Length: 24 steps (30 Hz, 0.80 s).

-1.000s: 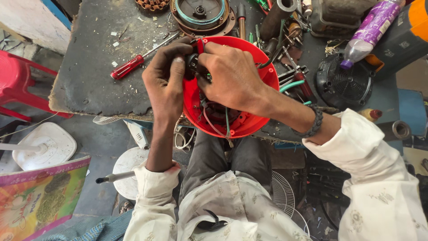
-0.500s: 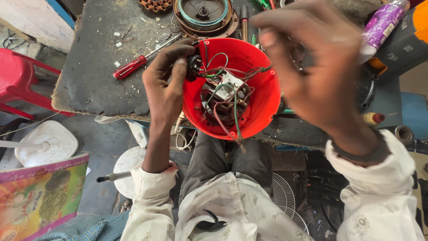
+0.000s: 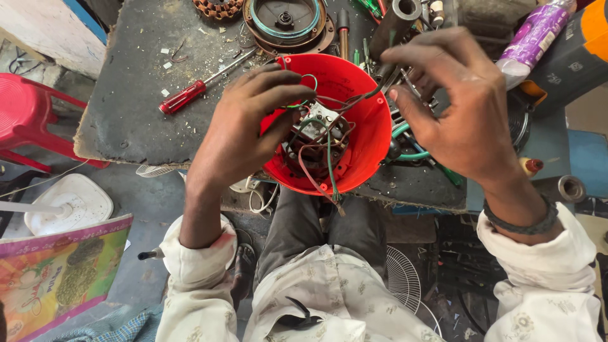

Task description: The person repairs an electrical appliance by stripping wires, twisting connections, and using pliers to secure them. They work on a motor component placed in a red bucket, handling multiple wires and tools throughout the process.

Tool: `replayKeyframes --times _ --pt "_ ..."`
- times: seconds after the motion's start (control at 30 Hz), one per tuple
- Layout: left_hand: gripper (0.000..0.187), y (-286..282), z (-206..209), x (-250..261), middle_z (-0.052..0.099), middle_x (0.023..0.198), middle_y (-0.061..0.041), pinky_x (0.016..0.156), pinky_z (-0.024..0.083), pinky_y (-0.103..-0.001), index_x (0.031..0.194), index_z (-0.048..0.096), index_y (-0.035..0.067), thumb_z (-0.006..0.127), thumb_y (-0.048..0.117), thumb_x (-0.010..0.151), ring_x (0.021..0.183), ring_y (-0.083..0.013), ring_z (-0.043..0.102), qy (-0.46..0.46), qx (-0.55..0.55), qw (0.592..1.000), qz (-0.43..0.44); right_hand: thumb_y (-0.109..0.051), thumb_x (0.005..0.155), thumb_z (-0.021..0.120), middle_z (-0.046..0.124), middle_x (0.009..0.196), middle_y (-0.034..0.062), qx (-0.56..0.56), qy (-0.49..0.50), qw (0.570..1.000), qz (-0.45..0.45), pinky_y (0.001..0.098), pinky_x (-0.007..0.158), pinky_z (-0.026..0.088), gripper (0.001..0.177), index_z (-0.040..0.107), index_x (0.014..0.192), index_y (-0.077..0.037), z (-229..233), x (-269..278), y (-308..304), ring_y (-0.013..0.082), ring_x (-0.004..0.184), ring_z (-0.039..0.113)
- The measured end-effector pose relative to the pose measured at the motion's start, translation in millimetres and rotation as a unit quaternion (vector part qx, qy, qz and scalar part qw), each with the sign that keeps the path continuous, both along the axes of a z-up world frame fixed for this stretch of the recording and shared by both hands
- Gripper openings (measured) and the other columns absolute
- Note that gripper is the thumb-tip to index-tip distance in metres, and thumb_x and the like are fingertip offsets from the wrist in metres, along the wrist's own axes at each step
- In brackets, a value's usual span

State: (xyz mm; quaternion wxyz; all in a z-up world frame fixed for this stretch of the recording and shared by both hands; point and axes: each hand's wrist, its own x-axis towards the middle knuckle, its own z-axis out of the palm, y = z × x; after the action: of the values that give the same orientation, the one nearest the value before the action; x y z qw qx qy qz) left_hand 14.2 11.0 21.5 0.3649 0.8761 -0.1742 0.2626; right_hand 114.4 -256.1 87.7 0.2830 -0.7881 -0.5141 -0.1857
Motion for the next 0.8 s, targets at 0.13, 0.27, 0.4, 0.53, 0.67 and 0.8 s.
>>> replayKeyframes --times 0.13,0.27,0.4,0.53,0.67,0.8 --pt "0.044 -4.5 6.2 -18.0 0.06 0.144 -0.014 0.115 0.041 -0.052 0.135 0.068 0.015 0.07 0.001 0.093 0.139 -0.0379 0.053 0.004 0.037 0.999 0.008 0.006 0.099 0.077 0.062 0.124 0.0175 0.024 0.018 1.0 -0.005 0.0276 0.076 0.056 0.03 0.069 0.127 0.001 1.4 0.1 -1.6 0.0188 0.094 0.069" --pt "0.05 -5.8 19.4 -43.5 0.057 0.149 -0.015 0.122 0.037 -0.052 0.136 0.067 0.02 0.066 -0.003 0.092 0.145 -0.038 0.049 -0.001 0.049 0.999 -0.007 0.008 0.098 0.076 0.064 0.122 0.0163 -0.021 -0.032 0.999 0.035 0.0299 0.078 0.058 0.025 0.07 0.12 -0.001 -0.2 -1.7 -4.3 0.0211 0.095 0.07" --pt "0.056 -9.9 33.5 -58.4 0.055 0.15 -0.016 0.122 0.033 -0.055 0.136 0.066 0.017 0.066 -0.003 0.083 0.147 -0.0387 0.046 0.002 0.06 0.996 -0.068 0.001 0.08 0.078 0.069 0.11 0.0129 -0.086 -0.008 0.976 0.198 0.033 0.072 0.062 0.036 0.076 0.114 -0.01 -3.4 -11.3 0.7 0.0251 0.088 0.074" --pt "0.051 -14.7 39.1 -63.2 0.061 0.14 -0.016 0.119 0.037 -0.053 0.13 0.067 0.011 0.064 -0.009 0.083 0.139 -0.0357 0.055 -0.026 0.015 0.999 -0.019 -0.007 0.074 0.08 0.071 0.109 0.0134 -0.124 -0.031 0.955 0.267 0.0371 0.068 0.06 0.042 0.08 0.115 -0.015 -5.2 -40.8 7.1 0.0254 0.085 0.074" --pt "0.041 -3.9 27.1 -57.9 0.07 0.135 -0.013 0.103 0.051 -0.037 0.125 0.07 0.009 0.06 -0.011 0.09 0.118 -0.021 0.067 -0.013 -0.137 0.99 0.023 -0.016 0.083 0.081 0.065 0.105 0.0147 -0.005 0.018 0.958 0.287 0.0378 0.078 0.061 0.026 0.074 0.108 -0.011 0.1 -50.0 18.2 0.0282 0.091 0.072" --pt "0.024 5.2 -5.1 -19.4 0.07 0.132 -0.013 0.111 0.053 -0.032 0.128 0.068 0.003 0.057 -0.006 0.108 0.123 -0.0153 0.067 -0.07 -0.298 0.952 0.023 -0.005 0.095 0.074 0.075 0.106 0.0106 0.082 0.125 0.975 0.166 0.0277 0.086 0.064 0.012 0.074 0.107 -0.005 9.2 -39.9 38.5 0.0171 0.094 0.077"
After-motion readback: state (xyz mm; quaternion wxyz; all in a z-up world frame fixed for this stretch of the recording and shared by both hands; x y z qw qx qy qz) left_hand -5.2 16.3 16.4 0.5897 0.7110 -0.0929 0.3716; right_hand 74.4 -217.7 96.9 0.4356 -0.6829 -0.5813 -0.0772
